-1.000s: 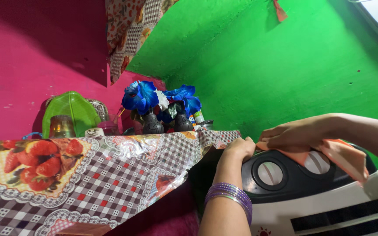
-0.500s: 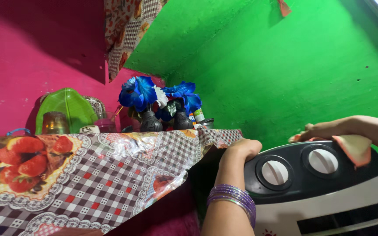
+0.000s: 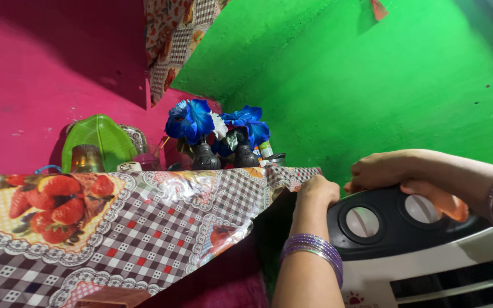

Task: The person cleans a portable air cooler using a cloth. They wipe the top control panel, the front grille, and the side of the unit. The person also moves the cooler slightly to access different areas for cleaning.

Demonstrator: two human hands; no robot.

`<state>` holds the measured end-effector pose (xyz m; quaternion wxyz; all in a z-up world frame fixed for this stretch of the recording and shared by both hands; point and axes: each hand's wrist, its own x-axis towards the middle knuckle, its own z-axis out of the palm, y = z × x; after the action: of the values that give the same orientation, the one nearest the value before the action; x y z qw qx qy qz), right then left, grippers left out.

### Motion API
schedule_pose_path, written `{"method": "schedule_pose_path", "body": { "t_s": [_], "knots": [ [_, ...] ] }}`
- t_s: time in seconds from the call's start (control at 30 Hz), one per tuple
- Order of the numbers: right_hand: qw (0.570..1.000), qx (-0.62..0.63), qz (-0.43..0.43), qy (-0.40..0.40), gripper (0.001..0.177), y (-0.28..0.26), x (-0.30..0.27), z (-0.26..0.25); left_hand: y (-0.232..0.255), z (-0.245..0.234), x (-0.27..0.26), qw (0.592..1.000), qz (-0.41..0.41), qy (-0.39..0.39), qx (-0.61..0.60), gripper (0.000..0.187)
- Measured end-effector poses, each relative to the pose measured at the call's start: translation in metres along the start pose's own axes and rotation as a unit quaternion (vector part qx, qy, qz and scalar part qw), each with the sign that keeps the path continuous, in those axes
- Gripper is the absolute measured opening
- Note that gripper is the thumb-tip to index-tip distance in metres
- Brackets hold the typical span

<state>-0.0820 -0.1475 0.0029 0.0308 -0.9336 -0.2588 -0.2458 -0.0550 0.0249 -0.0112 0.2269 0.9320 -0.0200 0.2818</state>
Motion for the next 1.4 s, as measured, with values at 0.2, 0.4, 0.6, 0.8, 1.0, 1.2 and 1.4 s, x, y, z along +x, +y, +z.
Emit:
{"method": "schedule_pose_path", "body": {
  "t_s": [0.2, 0.4, 0.6, 0.8, 1.0, 1.2, 1.4],
  "knots": [
    [0.994, 0.094, 0.042, 0.03, 0.047, -0.055, -0.075, -0.024, -0.014, 0.012, 0.025, 0.998, 0.049, 0.014, -0.028, 0.043],
    [0.979, 0.188, 0.004, 0.074, 0.05, -0.01, -0.125, 0.007, -0.009, 0.015, 0.028, 0.999, 0.038, 0.009, 0.0, 0.042],
    [0.948, 0.282, 0.072, 0.129, 0.049, 0.032, -0.13, 0.021, -0.004, 0.008, 0.017, 0.999, 0.034, 0.014, 0.005, 0.043],
    [0.911, 0.335, 0.119, 0.209, 0.039, 0.043, -0.131, 0.035, 0.003, -0.008, -0.012, 0.99, 0.12, 0.065, 0.018, 0.035],
    [0.854, -0.011, -0.029, 0.52, 0.043, 0.004, -0.164, 0.092, 0.005, -0.02, -0.04, 0.965, 0.222, 0.135, -0.033, 0.027],
    [0.838, -0.013, -0.042, 0.544, 0.042, -0.002, -0.194, 0.126, 0.042, -0.019, -0.042, 0.978, 0.175, 0.051, 0.103, 0.029],
    [0.847, -0.045, -0.089, 0.523, 0.043, 0.009, -0.217, 0.165, 0.107, 0.022, -0.069, 0.987, 0.142, 0.01, 0.077, 0.047]
  ]
}}
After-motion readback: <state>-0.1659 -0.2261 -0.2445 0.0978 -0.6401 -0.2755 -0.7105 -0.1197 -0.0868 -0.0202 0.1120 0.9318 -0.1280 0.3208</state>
